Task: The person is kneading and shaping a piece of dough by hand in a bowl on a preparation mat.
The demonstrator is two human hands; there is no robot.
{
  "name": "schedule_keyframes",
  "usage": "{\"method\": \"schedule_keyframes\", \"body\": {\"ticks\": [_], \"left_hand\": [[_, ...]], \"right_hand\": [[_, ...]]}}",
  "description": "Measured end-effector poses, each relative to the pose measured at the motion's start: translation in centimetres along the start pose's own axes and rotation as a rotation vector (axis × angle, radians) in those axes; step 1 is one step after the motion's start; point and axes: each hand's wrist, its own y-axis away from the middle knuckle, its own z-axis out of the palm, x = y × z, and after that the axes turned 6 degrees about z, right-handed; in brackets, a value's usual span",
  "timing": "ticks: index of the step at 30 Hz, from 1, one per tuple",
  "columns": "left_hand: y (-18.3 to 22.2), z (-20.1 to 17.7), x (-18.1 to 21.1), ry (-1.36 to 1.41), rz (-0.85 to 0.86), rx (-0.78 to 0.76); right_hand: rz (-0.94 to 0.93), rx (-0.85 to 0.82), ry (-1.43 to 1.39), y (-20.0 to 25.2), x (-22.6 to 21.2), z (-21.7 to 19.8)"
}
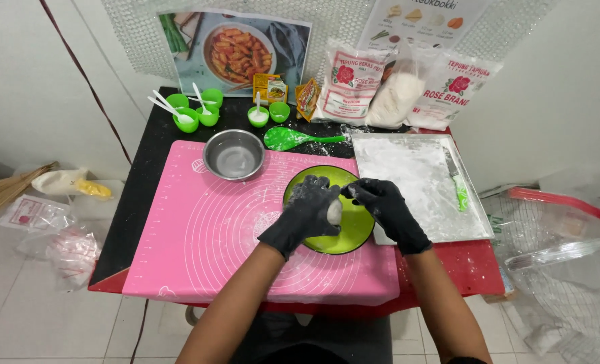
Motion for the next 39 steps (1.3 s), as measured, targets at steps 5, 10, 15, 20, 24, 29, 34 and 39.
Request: {"method": "schedule_keyframes", "body": {"ticks": [5, 10, 15, 20, 24, 29, 34, 39], "left_hand": [[-0.2, -0.8, 1.2, 0.050, -0.115, -0.089], [-1.2, -3.0, 2.6, 0.034, -0.158, -0.094], [-1.7, -3.1, 2.2, 0.099, -0.139, -0.109], [-2.3, 0.6, 0.0, 0.125, -0.167, -0.026], [-2.9, 0.6, 0.5, 0.110, -0.191, -0.054], [-3.7, 6.6, -0.8, 0.013, -0.156, 0.264], [-4.0, 8.8, -2.2, -0.035, -0.175, 0.387], [-4.7, 10.1, -3.2, 0.057, -0.191, 0.553]], "right_hand": [[-0.073, 0.031, 0.136, -2.6, 1.1, -0.4], [-0.108, 0.054, 0.252, -3.6, -1.2, 0.8], [-0.246, 0.005, 0.312, -5.1, -3.2, 3.5], [-0.286, -0.051, 0.503, -6.0, -5.8, 4.9], [-0.393, -0.038, 0.656, -9.9, -5.0, 5.8], [-0.546, -0.115, 0.686, -11.6, -6.5, 9.3], [-0.852, -0.232, 0.736, -9.7, -8.8, 14.7], [-1.196, -0.338, 0.925, -16.8, -4.7, 20.2]]}}
